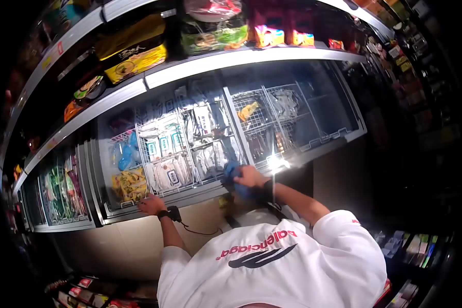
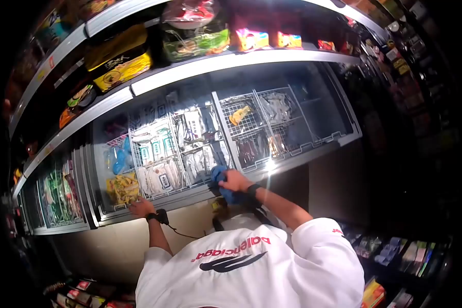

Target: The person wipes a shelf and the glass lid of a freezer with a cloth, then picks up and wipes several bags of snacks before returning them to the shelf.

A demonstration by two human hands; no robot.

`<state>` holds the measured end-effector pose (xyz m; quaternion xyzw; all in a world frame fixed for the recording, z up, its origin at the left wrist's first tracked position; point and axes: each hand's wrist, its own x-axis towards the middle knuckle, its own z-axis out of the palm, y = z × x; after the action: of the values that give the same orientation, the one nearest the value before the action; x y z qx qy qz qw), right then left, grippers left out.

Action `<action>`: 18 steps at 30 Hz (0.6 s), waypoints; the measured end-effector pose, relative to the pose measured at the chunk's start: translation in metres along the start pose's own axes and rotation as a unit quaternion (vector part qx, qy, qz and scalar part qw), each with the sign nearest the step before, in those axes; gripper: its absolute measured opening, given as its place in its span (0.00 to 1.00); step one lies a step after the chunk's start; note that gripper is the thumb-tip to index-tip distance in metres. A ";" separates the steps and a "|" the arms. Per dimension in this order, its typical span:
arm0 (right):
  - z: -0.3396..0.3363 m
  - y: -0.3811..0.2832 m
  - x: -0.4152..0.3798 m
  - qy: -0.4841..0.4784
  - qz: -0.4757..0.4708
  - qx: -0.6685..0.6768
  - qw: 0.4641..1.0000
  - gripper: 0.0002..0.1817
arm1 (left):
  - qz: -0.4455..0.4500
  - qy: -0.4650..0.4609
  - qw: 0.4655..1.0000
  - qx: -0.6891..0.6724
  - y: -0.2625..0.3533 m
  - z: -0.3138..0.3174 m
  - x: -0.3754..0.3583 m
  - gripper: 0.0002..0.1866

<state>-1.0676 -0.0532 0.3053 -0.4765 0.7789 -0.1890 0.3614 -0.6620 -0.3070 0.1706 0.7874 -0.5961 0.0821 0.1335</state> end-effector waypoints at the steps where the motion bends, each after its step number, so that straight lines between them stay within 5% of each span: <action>1: -0.012 0.018 -0.007 0.038 0.045 0.115 0.992 0.22 | 0.002 -0.022 1.000 -0.006 -0.001 0.000 -0.001 0.34; 2: -0.004 0.044 -0.010 0.221 0.091 0.137 0.961 0.21 | 0.003 -0.044 0.999 -0.007 -0.001 0.000 -0.001 0.35; 4: -0.041 0.140 -0.009 0.351 0.116 0.405 0.836 0.15 | 0.050 -0.092 0.994 0.007 -0.010 -0.011 -0.003 0.40; 5: -0.068 0.139 -0.021 0.412 0.148 0.406 0.802 0.12 | 0.052 -0.113 0.992 0.015 -0.007 -0.013 -0.006 0.42; 7: -0.091 0.176 -0.028 0.507 0.097 0.149 0.843 0.17 | 0.054 -0.150 0.987 0.030 0.002 -0.020 -0.017 0.44; 8: -0.096 0.195 -0.036 0.471 0.120 0.026 0.873 0.23 | 0.048 -0.206 0.977 0.016 0.016 -0.039 -0.022 0.45; 11: -0.106 0.217 -0.046 0.421 0.085 -0.183 0.884 0.35 | 0.061 -0.145 0.987 0.046 0.054 -0.026 -0.061 0.47; 15: -0.113 0.213 -0.018 0.408 0.076 -0.140 0.899 0.42 | 0.165 -0.159 0.973 0.041 0.124 -0.026 -0.118 0.50; 17: -0.134 0.213 0.010 0.377 0.034 -0.127 0.917 0.44 | 0.193 -0.327 0.925 0.006 0.183 -0.042 -0.150 0.47; 18: -0.147 0.217 0.026 0.365 -0.012 -0.097 0.926 0.44 | 0.207 -0.311 0.927 -0.008 0.211 -0.048 -0.175 0.44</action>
<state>-1.3160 0.0201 0.2549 -0.4168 0.8654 -0.2782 0.0019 -0.9117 -0.1853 0.1896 0.6311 -0.7584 -0.1461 -0.0726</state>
